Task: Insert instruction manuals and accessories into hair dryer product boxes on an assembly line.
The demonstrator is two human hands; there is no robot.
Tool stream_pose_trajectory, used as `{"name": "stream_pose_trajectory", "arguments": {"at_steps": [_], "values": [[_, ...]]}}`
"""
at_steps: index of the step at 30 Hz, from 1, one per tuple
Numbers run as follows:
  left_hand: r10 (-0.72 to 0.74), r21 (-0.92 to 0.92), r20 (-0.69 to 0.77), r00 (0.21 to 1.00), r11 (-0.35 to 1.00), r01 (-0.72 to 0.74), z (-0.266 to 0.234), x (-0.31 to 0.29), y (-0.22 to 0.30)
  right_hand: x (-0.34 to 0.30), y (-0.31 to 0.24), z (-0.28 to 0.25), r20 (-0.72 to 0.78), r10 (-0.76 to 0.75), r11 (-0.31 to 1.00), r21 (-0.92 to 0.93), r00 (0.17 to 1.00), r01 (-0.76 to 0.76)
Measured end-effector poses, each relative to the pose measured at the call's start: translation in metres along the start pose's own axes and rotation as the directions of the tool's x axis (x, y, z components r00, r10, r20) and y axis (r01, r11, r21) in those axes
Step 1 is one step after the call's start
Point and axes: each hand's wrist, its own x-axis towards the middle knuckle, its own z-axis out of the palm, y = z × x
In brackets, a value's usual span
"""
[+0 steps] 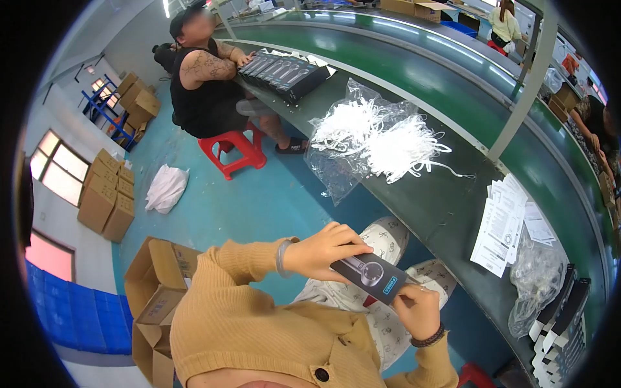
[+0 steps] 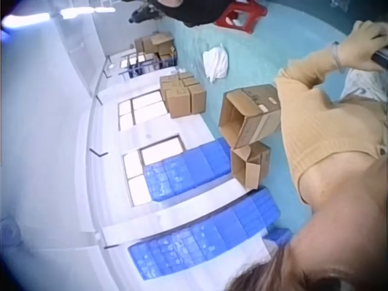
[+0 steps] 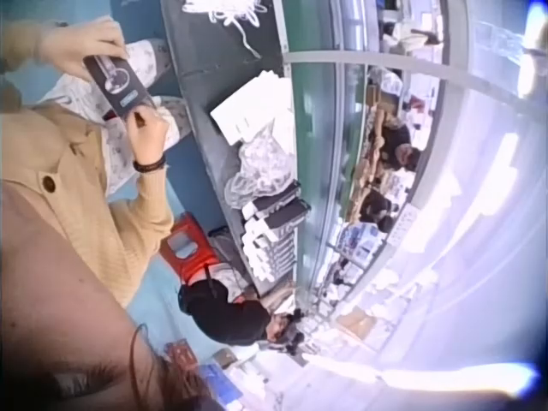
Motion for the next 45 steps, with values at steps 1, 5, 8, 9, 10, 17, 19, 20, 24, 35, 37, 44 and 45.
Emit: {"name": "stream_pose_trajectory", "arguments": {"at_steps": [1, 5, 8, 9, 10, 17, 19, 20, 24, 35, 37, 44, 45], "values": [[0.001, 0.001, 0.0, 1.0, 1.0, -0.001, 0.002, 0.0, 0.001, 0.0, -0.002, -0.001, -0.002, 0.0, 1.0, 0.0, 1.0, 0.0], [0.042, -0.116, 0.036, 0.998, 0.993, -0.037, 0.015, 0.009, 0.0, -0.011, 0.007, -0.004, 0.105, 0.144, 0.934, 0.315, 0.984, -0.17], [0.006, -0.099, 0.097, 0.995, 0.995, 0.003, 0.018, 0.014, -0.001, -0.015, 0.025, -0.011, 0.207, 0.104, 0.96, 0.236, 0.973, -0.153], [-0.006, -0.093, 0.079, 0.997, 0.996, 0.013, 0.02, 0.011, -0.002, -0.009, 0.013, -0.018, 0.203, 0.084, 0.972, 0.201, 0.976, -0.125], [-0.022, -0.082, 0.058, 0.998, 0.996, 0.026, 0.021, 0.01, -0.001, -0.009, 0.017, -0.017, 0.192, 0.088, 0.979, 0.164, 0.977, -0.121], [-0.039, -0.099, 0.082, 0.996, 0.994, 0.047, 0.022, 0.037, 0.008, -0.035, 0.008, -0.032, -0.284, -0.013, 0.995, -0.099, 0.959, -0.016], [-0.04, -0.071, 0.109, 0.993, 0.996, 0.048, 0.022, 0.042, 0.011, -0.036, -0.005, -0.048, -0.35, -0.287, 0.916, -0.374, 0.892, 0.148], [-0.035, -0.077, 0.113, 0.993, 0.996, 0.044, 0.021, 0.044, 0.012, -0.038, -0.01, -0.051, -0.288, -0.293, 0.894, -0.42, 0.912, 0.155], [0.144, -0.062, 0.143, 0.979, 0.989, -0.136, 0.006, 0.071, 0.016, -0.038, -0.018, -0.052, -0.023, -0.222, 0.878, -0.44, 0.975, 0.19], [0.12, 0.118, -0.481, 0.868, 0.99, -0.071, -0.047, 0.122, -0.037, -0.131, 0.011, -0.194, -0.874, -0.172, 0.901, -0.326, 0.455, -0.286], [0.117, 0.346, -0.508, 0.853, 0.935, 0.078, -0.07, 0.125, -0.079, -0.174, 0.038, -0.242, -0.917, -0.258, 0.795, -0.38, 0.304, -0.473], [-0.191, 0.162, -0.743, 0.641, 0.878, 0.45, -0.162, 0.04, -0.261, -0.257, 0.171, -0.391, -0.943, -0.333, 0.376, -0.144, 0.011, -0.916], [-0.189, 0.228, -0.742, 0.644, 0.831, 0.507, -0.177, 0.02, -0.296, -0.265, 0.206, -0.413, -0.939, -0.326, 0.271, -0.201, 0.107, -0.941]]}}
